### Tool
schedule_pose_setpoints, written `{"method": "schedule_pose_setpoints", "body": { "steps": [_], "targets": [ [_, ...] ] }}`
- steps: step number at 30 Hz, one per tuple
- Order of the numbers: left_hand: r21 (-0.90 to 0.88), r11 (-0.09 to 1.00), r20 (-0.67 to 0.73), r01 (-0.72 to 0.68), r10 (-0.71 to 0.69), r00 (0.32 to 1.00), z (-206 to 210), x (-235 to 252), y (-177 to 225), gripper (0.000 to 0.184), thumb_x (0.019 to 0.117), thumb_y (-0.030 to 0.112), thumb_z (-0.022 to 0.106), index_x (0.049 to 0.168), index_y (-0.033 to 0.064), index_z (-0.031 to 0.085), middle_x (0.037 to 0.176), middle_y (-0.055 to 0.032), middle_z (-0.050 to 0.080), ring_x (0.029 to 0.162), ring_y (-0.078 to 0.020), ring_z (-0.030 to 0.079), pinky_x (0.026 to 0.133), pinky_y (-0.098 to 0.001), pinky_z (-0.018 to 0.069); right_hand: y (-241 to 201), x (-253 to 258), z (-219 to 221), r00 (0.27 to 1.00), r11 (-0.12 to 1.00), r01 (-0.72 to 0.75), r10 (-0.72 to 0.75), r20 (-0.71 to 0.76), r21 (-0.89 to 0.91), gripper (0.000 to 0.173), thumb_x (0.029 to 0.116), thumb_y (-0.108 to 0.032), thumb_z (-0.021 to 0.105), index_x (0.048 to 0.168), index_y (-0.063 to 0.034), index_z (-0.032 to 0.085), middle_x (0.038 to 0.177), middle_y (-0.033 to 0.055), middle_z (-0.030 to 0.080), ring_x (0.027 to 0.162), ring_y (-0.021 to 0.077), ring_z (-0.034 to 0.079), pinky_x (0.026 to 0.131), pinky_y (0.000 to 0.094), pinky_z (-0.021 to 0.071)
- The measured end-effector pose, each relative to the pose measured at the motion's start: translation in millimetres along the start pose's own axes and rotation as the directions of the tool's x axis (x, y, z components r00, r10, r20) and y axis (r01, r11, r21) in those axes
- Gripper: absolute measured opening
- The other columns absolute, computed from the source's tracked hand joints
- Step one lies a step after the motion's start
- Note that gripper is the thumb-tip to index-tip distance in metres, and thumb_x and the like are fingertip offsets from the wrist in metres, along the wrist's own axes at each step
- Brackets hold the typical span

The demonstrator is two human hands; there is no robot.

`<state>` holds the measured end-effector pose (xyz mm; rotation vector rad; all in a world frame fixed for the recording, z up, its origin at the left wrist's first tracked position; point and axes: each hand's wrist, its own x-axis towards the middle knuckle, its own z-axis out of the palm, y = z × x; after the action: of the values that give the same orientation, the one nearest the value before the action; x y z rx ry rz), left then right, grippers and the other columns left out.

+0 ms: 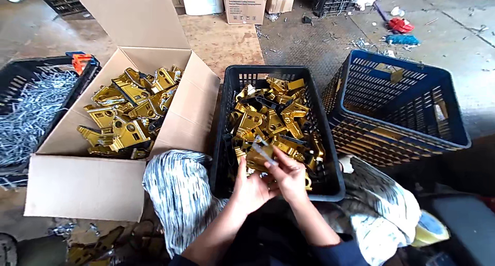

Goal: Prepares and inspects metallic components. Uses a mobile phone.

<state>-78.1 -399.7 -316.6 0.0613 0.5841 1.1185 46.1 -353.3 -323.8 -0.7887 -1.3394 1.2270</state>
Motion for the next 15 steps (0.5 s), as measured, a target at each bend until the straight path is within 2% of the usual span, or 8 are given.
{"method": "schedule_pose_setpoints", "body": {
  "steps": [1, 3, 5, 6, 7, 10, 12, 15],
  "targets": [
    [-0.065, 0.998, 0.016, -0.027, 0.028, 0.999, 1, 2, 8, 0.093, 0.0910, 0.085, 0.016, 0.137, 0.0105, 0.048, 0.116, -0.0178, 0.067, 0.099, -0.0299, 0.070, 0.082, -0.0470, 0.0594, 1, -5, 3, 0.992, 0.990, 0.116, -0.111, 0.056, -0.085, 0.042, 0.0870, 0.000, 0.073, 0.128, 0.0083, 0.067, 0.114, 0.0125, 0.075, 0.078, 0.0057, 0.069, 0.073, 0.0244, 0.0606],
    [-0.100, 0.984, 0.057, -0.147, 0.153, 0.987, -2, 4, 23, 0.062, 0.1002, 0.062, 0.027, 0.117, 0.0113, 0.060, 0.099, -0.0151, 0.069, 0.086, -0.0270, 0.069, 0.071, -0.0443, 0.0590, -4, -10, 4, 0.959, 0.948, 0.264, -0.239, 0.152, -0.176, 0.038, 0.0864, -0.005, 0.074, 0.122, 0.0074, 0.071, 0.117, 0.0160, 0.073, 0.084, 0.0070, 0.069, 0.074, 0.0235, 0.0604],
    [-0.107, 0.961, 0.109, -0.256, 0.268, 0.957, -11, 1, 38, 0.034, 0.0892, 0.033, 0.049, 0.106, 0.0102, 0.066, 0.099, -0.0173, 0.072, 0.087, -0.0296, 0.072, 0.070, -0.0463, 0.0602, -11, -14, -1, 0.946, 0.941, 0.289, -0.253, 0.200, -0.176, 0.034, 0.0892, -0.008, 0.071, 0.120, 0.0067, 0.072, 0.118, 0.0156, 0.073, 0.090, 0.0082, 0.070, 0.077, 0.0237, 0.0601],
    [-0.122, 0.953, 0.130, -0.279, 0.294, 0.947, -17, -1, 45, 0.030, 0.0795, 0.023, 0.058, 0.103, 0.0088, 0.069, 0.102, -0.0188, 0.072, 0.091, -0.0314, 0.072, 0.073, -0.0483, 0.0604, -15, -16, -5, 0.953, 0.954, 0.258, -0.226, 0.201, -0.151, 0.029, 0.0920, -0.007, 0.069, 0.117, 0.0063, 0.073, 0.118, 0.0152, 0.073, 0.090, 0.0089, 0.071, 0.077, 0.0243, 0.0606],
    [-0.131, 0.950, 0.165, -0.282, 0.301, 0.939, -24, -2, 51, 0.033, 0.0763, 0.017, 0.063, 0.108, 0.0079, 0.069, 0.109, -0.0202, 0.070, 0.098, -0.0328, 0.071, 0.081, -0.0497, 0.0599, -19, -19, -10, 0.968, 0.974, 0.193, -0.170, 0.185, -0.115, 0.025, 0.0938, -0.004, 0.066, 0.115, 0.0066, 0.074, 0.116, 0.0145, 0.073, 0.089, 0.0093, 0.071, 0.076, 0.0247, 0.0614],
    [-0.161, 0.947, 0.133, -0.278, 0.300, 0.945, -27, -5, 52, 0.033, 0.0770, 0.014, 0.059, 0.109, 0.0068, 0.067, 0.105, -0.0219, 0.069, 0.091, -0.0332, 0.071, 0.082, -0.0491, 0.0597, -21, -23, -20, 0.992, 0.991, -0.047, 0.061, 0.114, -0.124, 0.020, 0.0946, 0.003, 0.063, 0.110, 0.0053, 0.075, 0.108, 0.0121, 0.075, 0.078, 0.0119, 0.073, 0.071, 0.0268, 0.0645],
    [-0.199, 0.943, 0.098, -0.266, 0.289, 0.952, -24, -2, 42, 0.025, 0.0790, 0.018, 0.057, 0.099, 0.0051, 0.066, 0.093, -0.0222, 0.070, 0.083, -0.0339, 0.071, 0.076, -0.0487, 0.0601, -14, -25, -18, 0.984, 0.978, -0.135, 0.152, 0.095, -0.161, 0.018, 0.0953, 0.001, 0.063, 0.110, 0.0040, 0.074, 0.104, 0.0106, 0.075, 0.079, 0.0136, 0.074, 0.073, 0.0286, 0.0651],
    [-0.106, 0.947, 0.003, -0.302, 0.304, 0.953, -16, 6, 35, 0.036, 0.0920, 0.025, 0.036, 0.114, 0.0067, 0.059, 0.099, -0.0197, 0.068, 0.077, -0.0287, 0.070, 0.067, -0.0420, 0.0600, -5, -22, -17, 0.981, 0.942, -0.146, 0.178, 0.082, -0.303, 0.018, 0.0958, -0.005, 0.064, 0.109, 0.0013, 0.074, 0.099, 0.0085, 0.074, 0.079, 0.0110, 0.073, 0.073, 0.0275, 0.0638]
  ]
}}
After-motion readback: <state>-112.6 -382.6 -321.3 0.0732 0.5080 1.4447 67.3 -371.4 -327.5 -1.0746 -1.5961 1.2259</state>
